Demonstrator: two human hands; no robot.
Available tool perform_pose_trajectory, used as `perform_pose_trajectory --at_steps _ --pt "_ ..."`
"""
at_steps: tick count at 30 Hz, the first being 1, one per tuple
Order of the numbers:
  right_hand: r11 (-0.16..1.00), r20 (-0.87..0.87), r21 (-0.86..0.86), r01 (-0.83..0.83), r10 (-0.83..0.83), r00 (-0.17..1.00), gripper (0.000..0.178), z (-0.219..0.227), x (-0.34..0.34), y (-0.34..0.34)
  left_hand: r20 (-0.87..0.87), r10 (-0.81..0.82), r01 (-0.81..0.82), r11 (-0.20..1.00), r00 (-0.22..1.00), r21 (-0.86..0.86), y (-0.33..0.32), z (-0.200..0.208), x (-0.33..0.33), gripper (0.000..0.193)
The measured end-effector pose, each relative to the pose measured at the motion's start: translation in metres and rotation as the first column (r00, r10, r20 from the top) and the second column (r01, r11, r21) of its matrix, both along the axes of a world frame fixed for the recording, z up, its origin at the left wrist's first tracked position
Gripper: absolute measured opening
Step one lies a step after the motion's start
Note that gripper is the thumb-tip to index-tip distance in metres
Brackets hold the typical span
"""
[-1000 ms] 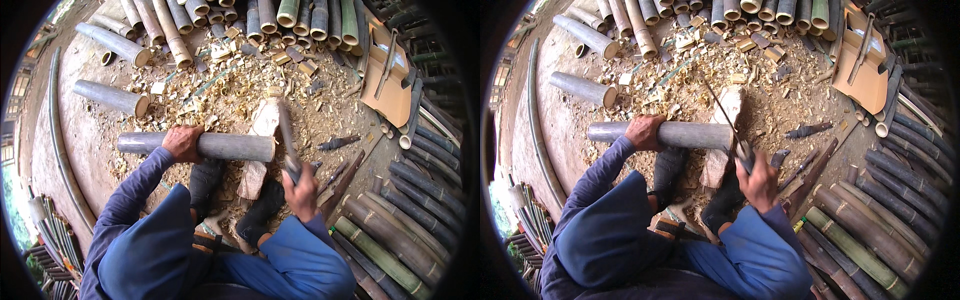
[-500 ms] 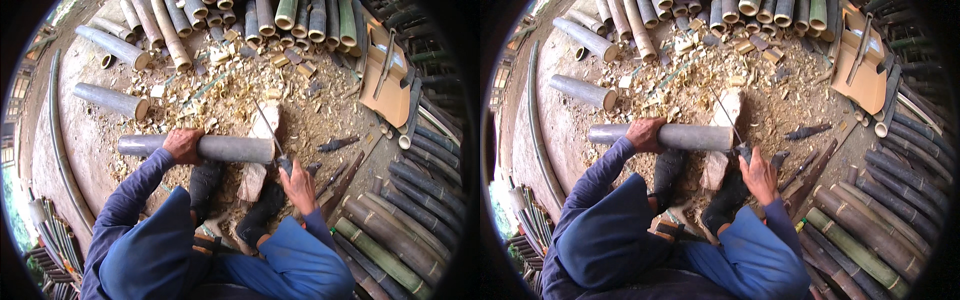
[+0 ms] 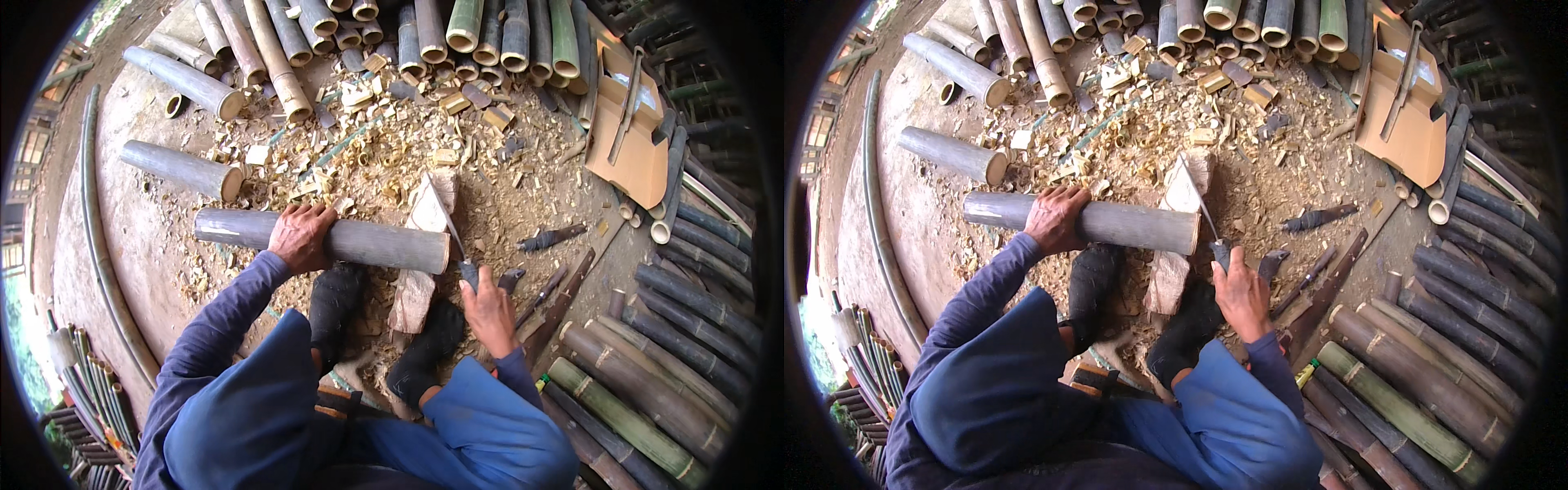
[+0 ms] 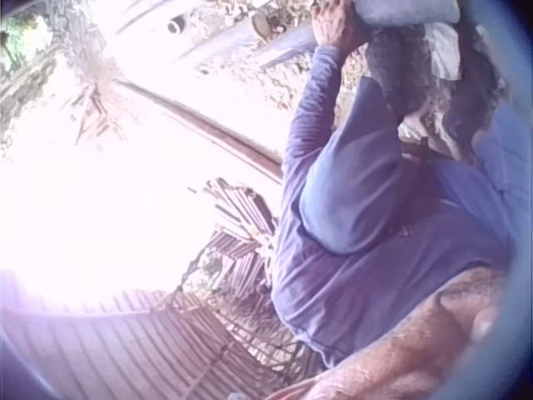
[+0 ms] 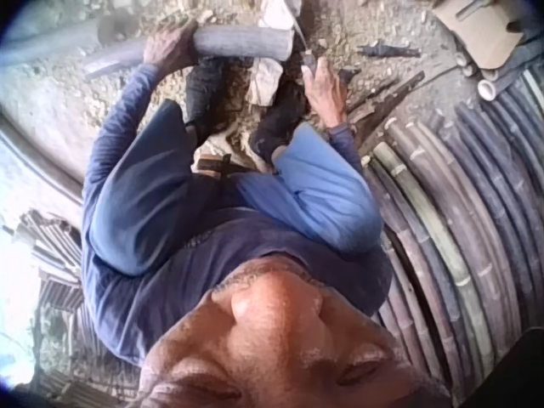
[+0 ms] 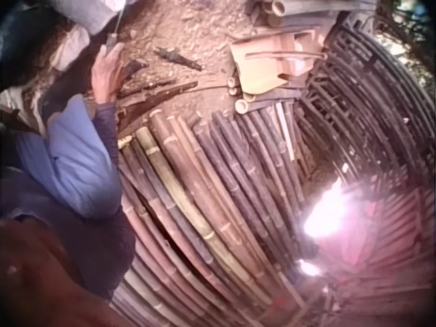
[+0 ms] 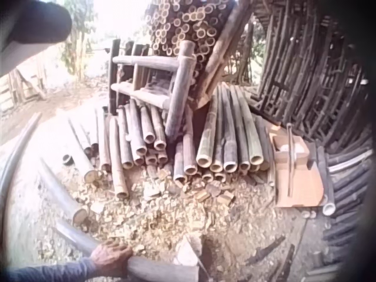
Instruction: The person shaves the outer layer of bamboo stalks using a knife against a wooden block, handling the stalks one at a time and rotating them to reach all sides.
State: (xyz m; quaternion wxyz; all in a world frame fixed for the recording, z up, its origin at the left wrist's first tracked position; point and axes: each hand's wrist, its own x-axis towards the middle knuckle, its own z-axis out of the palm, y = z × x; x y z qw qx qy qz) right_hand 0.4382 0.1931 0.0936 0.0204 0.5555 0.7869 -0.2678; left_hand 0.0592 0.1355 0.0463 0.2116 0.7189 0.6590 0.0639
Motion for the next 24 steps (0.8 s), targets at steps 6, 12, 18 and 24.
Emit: perform_pose_trajectory --at_steps 6,12,18,24 --pt "0.966 -0.46 0.254 0.046 0.079 0.885 0.031 0.058 -0.031 -0.014 -0.053 0.1 -0.09 0.983 0.994 0.163 -0.026 -0.001 0.002 0.065" --pt "0.995 -0.08 0.101 -0.006 0.014 0.997 0.029 0.002 -0.016 -0.005 -0.074 0.085 -0.069 0.978 0.994 0.199 -0.018 -0.007 0.009 0.062" --pt "0.977 -0.485 0.199 0.081 0.027 0.874 0.031 0.072 -0.041 -0.019 -0.094 0.129 -0.108 0.972 0.987 0.207 -0.032 -0.003 0.005 0.059" --pt "1.0 0.058 -0.015 0.006 -0.005 0.998 0.032 -0.007 0.004 -0.005 -0.065 0.103 -0.085 0.968 0.993 0.237 -0.022 -0.012 0.013 0.059"
